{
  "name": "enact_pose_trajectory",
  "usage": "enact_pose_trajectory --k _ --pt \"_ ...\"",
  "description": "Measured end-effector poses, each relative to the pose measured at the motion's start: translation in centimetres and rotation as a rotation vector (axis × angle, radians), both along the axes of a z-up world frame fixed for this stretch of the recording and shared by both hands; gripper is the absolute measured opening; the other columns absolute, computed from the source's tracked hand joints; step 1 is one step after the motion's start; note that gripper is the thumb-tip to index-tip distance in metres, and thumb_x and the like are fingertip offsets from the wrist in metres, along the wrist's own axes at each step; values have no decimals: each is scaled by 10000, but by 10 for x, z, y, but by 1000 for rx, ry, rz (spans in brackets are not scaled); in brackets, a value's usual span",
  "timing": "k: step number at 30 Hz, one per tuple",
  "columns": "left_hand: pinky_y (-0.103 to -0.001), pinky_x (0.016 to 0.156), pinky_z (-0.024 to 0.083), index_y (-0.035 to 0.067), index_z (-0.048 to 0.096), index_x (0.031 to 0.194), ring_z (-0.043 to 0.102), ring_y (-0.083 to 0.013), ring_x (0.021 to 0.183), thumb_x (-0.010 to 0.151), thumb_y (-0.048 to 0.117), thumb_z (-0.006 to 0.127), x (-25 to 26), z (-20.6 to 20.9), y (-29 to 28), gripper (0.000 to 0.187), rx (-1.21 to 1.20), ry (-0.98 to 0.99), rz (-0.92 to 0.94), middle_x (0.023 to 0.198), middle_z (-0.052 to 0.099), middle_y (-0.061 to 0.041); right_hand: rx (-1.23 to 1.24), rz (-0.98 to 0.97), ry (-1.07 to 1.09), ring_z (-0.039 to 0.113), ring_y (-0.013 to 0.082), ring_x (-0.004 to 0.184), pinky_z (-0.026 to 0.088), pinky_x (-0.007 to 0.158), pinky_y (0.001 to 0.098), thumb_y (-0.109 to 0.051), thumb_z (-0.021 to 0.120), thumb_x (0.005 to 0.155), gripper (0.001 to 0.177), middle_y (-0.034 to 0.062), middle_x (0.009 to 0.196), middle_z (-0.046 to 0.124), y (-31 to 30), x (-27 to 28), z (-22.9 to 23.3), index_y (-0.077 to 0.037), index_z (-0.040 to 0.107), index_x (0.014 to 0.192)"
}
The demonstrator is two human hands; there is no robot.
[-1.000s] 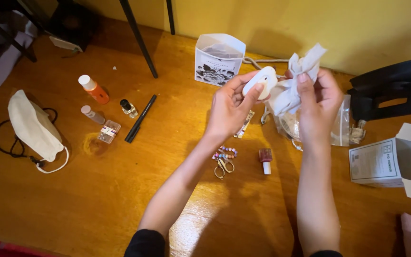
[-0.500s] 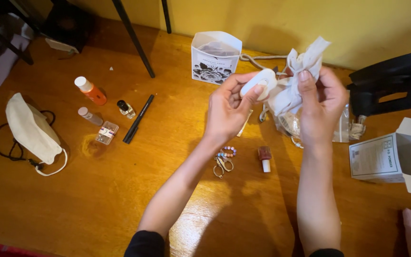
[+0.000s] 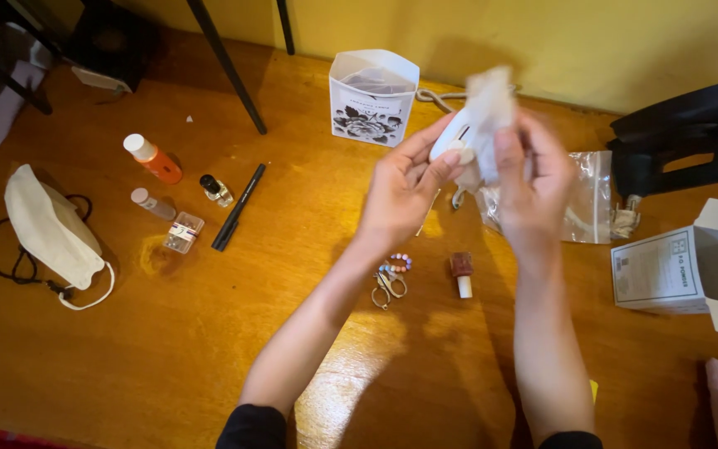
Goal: Clean and sanitize small personal items including nail clippers, tweezers, and jewelry using a cloth and cleaning solution.
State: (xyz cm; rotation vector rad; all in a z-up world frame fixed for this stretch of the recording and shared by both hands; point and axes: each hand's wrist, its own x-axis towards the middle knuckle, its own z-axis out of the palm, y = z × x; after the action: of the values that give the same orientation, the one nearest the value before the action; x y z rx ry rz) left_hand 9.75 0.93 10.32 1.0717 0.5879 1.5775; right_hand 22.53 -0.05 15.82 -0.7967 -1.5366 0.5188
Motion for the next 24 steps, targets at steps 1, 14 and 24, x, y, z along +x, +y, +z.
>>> enact_pose_trajectory --k 1,14,24 --pt "-373 1016 584 30 487 1501 634 -244 1188 1027 60 627 -1 2 -3 495 1 18 -19 1378 623 -229 -18 90 -43 504 134 806 428 816 298 -277 465 1145 372 135 947 596 -2 -1 3 24 654 1257" --pt "-362 905 628 6 633 1315 667 -194 1063 972 40 696 -12 -1 -6 350 95 251 -50 1188 730 -207 -173 253 -117 613 176 968 514 885 339 15 697 929 399 154 1062 661 15 31 -20 79 617 1315" --pt "-418 883 618 -23 577 1392 654 -286 1075 1003 82 648 9 4 -15 409 20 266 -3 1235 685 -272 -50 -114 299 538 74 525 411 425 199 -198 503 1128 358 104 644 616 51 13 -69 -16 648 856"
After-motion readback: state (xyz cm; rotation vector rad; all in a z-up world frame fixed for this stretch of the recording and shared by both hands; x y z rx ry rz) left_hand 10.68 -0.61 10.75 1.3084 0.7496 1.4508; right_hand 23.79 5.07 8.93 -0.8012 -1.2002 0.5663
